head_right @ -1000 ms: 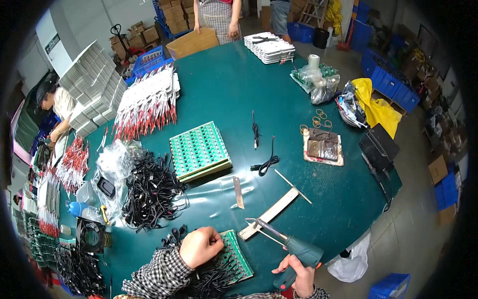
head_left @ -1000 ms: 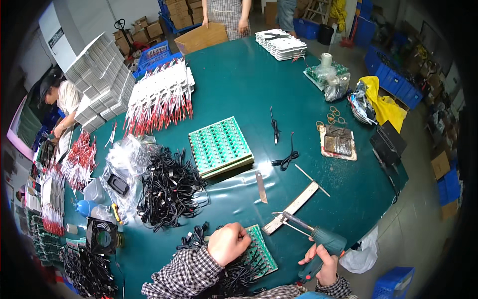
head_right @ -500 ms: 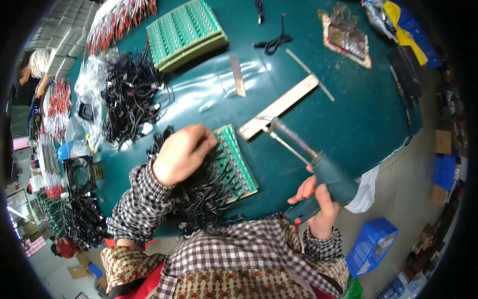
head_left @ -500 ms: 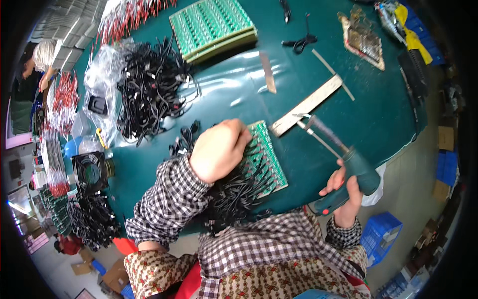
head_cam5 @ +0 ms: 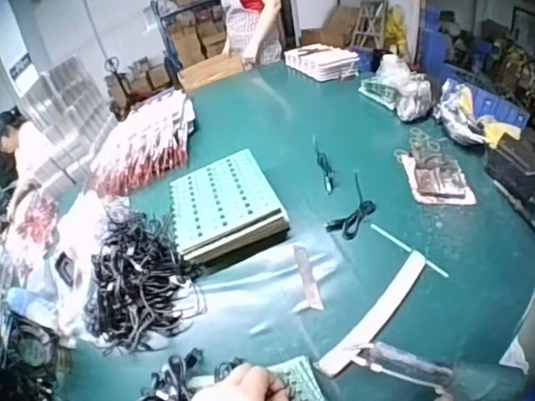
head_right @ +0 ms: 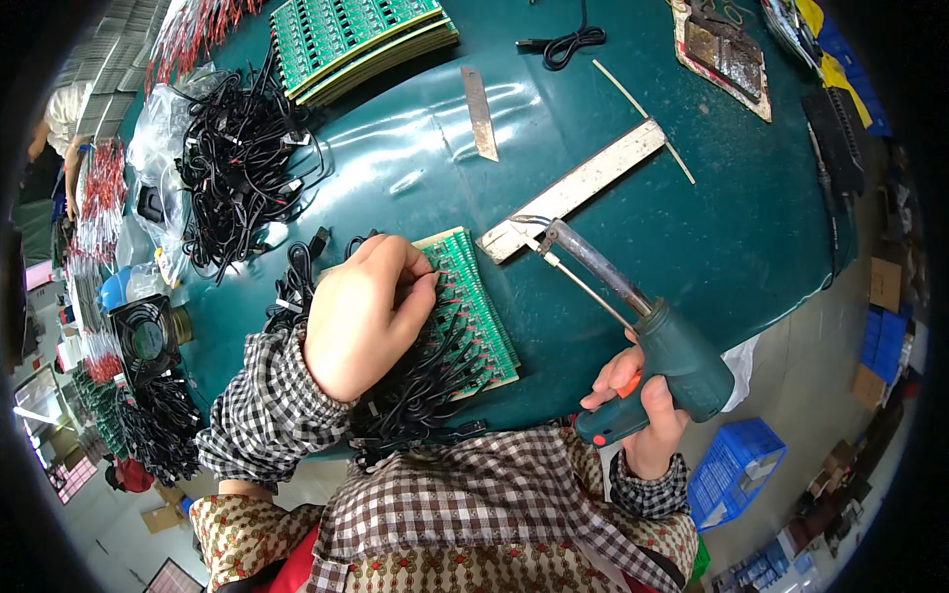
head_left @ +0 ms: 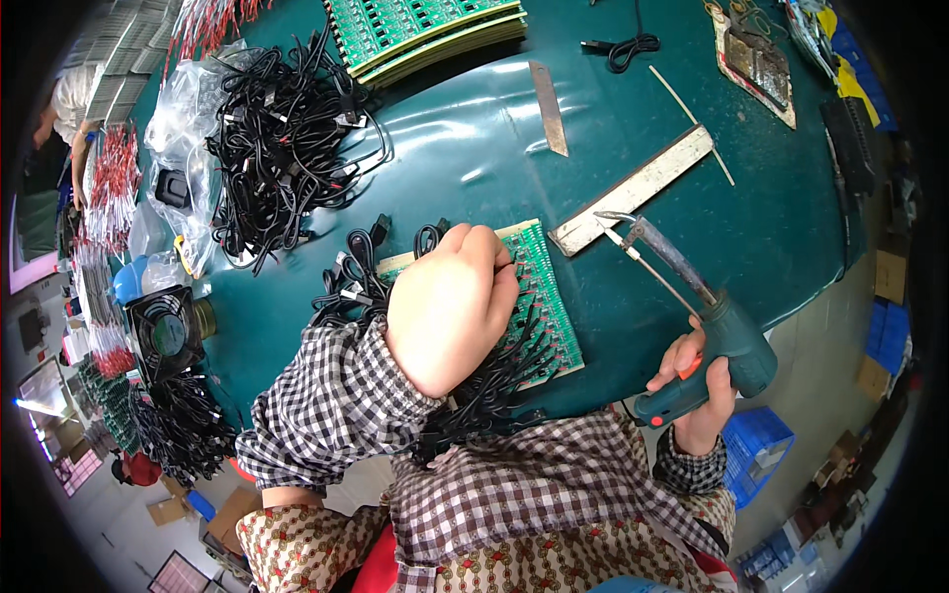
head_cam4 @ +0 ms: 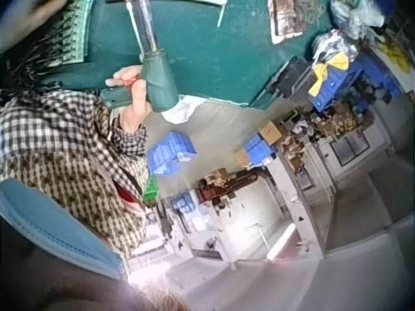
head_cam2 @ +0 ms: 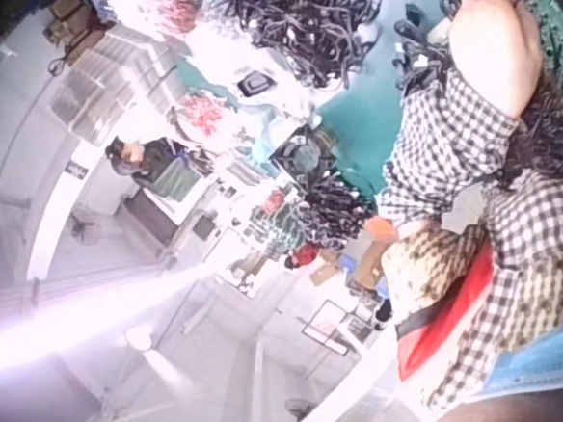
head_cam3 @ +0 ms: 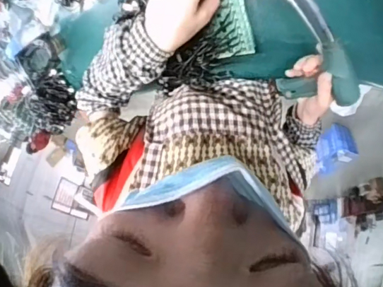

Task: The person solders cables onto circuit boards using a soldering iron, then lifts and moves the soldered boards by hand.

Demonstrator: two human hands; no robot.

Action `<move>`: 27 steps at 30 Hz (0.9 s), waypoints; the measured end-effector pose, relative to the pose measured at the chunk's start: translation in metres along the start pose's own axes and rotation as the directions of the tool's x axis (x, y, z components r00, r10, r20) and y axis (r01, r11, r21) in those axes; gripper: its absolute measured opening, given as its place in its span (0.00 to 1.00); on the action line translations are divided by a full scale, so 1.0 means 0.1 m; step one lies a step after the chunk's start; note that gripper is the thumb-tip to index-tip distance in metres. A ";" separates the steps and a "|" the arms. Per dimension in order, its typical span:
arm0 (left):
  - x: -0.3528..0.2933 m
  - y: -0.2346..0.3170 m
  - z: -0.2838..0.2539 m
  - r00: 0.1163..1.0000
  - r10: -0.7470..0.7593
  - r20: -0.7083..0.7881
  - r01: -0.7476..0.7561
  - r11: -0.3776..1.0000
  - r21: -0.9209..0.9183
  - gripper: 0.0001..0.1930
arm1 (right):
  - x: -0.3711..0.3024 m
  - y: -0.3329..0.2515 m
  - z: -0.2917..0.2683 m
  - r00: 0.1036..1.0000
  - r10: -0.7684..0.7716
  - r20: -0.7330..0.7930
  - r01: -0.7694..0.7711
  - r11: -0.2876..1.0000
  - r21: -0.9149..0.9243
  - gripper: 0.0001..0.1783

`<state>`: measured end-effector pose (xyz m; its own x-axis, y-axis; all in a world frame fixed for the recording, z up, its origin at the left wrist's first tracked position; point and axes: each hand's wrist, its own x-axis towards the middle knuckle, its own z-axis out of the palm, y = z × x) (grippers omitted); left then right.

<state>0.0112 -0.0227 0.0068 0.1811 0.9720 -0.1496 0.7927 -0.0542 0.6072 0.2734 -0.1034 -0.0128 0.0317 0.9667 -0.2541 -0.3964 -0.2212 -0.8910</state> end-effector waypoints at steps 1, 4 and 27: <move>0.01 -0.01 0.00 1.000 -0.006 0.003 0.006 1.000 -0.020 0.06 | -0.01 0.00 -0.02 1.000 0.003 0.000 -0.003 1.000 -0.002 0.29; 0.02 -0.02 0.00 1.000 -0.003 -0.004 0.003 1.000 -0.014 0.06 | -0.06 -0.01 -0.05 0.999 0.004 0.039 0.001 0.994 -0.113 0.29; 0.03 -0.03 0.03 1.000 0.002 0.003 -0.002 0.999 -0.050 0.09 | -0.20 -0.10 0.07 0.965 0.208 0.158 -0.152 0.940 -0.307 0.23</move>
<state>0.0106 -0.0202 0.0024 0.1841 0.9713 -0.1507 0.7624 -0.0443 0.6456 0.2704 -0.1193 0.0033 -0.1966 0.9077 -0.3707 -0.0960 -0.3941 -0.9140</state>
